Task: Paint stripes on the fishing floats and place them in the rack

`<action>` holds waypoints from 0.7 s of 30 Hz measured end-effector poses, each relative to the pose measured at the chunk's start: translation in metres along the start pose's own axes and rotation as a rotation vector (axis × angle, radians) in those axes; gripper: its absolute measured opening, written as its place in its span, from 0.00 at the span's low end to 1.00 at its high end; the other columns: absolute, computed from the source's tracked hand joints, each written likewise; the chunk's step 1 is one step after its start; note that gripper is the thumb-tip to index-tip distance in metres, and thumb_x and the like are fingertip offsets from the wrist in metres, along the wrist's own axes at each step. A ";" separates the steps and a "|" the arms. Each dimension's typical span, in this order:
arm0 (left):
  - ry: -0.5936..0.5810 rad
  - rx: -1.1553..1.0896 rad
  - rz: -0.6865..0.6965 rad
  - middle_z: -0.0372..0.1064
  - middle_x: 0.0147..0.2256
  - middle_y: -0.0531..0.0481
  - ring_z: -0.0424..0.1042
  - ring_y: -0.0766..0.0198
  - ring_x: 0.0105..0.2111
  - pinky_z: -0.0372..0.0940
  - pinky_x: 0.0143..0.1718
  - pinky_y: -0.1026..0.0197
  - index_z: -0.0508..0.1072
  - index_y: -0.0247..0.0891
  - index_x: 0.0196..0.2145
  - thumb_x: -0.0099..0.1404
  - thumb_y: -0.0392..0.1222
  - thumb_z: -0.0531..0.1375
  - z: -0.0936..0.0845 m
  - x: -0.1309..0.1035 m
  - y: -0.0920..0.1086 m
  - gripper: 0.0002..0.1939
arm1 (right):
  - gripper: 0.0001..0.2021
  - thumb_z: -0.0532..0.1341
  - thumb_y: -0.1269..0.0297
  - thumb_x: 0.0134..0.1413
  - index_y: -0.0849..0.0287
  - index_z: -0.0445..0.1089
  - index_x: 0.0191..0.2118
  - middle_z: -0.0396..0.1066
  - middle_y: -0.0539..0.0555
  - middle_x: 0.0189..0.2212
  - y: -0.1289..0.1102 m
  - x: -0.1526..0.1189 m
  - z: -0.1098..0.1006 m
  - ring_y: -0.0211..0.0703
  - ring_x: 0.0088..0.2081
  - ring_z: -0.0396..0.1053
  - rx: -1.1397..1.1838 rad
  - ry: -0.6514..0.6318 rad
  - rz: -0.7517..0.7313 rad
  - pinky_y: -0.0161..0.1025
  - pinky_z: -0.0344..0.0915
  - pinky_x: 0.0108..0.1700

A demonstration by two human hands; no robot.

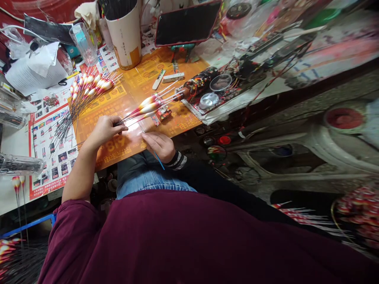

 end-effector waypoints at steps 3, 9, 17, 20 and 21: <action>-0.004 0.003 0.004 0.72 0.21 0.53 0.67 0.70 0.22 0.59 0.27 0.65 0.75 0.35 0.24 0.60 0.42 0.66 0.000 0.000 0.000 0.10 | 0.16 0.59 0.72 0.64 0.62 0.70 0.57 0.77 0.62 0.46 0.000 -0.001 0.001 0.47 0.50 0.76 0.006 -0.005 0.008 0.47 0.79 0.50; -0.007 0.003 0.013 0.72 0.21 0.52 0.68 0.70 0.23 0.59 0.28 0.65 0.75 0.35 0.25 0.61 0.42 0.66 0.000 0.000 -0.001 0.10 | 0.17 0.59 0.72 0.64 0.62 0.69 0.57 0.78 0.62 0.46 0.001 -0.003 0.001 0.48 0.50 0.76 0.021 -0.046 0.051 0.48 0.78 0.52; -0.007 0.002 0.005 0.72 0.21 0.52 0.68 0.69 0.23 0.59 0.28 0.65 0.75 0.34 0.25 0.61 0.43 0.66 0.000 -0.001 0.000 0.10 | 0.14 0.57 0.72 0.65 0.64 0.71 0.54 0.78 0.61 0.44 -0.002 0.003 -0.001 0.45 0.48 0.77 -0.100 0.009 -0.035 0.44 0.79 0.48; -0.007 0.000 0.008 0.72 0.21 0.52 0.67 0.70 0.23 0.59 0.27 0.65 0.75 0.35 0.25 0.61 0.43 0.66 0.001 -0.001 0.000 0.11 | 0.14 0.57 0.72 0.65 0.63 0.71 0.54 0.78 0.60 0.44 -0.001 0.002 0.000 0.45 0.48 0.77 -0.077 -0.023 -0.002 0.45 0.79 0.49; -0.007 -0.001 0.008 0.72 0.21 0.52 0.67 0.70 0.23 0.59 0.27 0.65 0.75 0.35 0.25 0.61 0.43 0.66 0.001 -0.001 0.000 0.11 | 0.14 0.57 0.72 0.65 0.63 0.71 0.54 0.78 0.60 0.44 -0.001 0.001 0.000 0.45 0.48 0.77 -0.062 -0.042 0.018 0.45 0.79 0.50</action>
Point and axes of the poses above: each hand's wrist, its own x-axis towards the middle knuckle, its own z-axis out of the palm, y = z × x, the point moved 1 cm from there along x, towards the middle knuckle
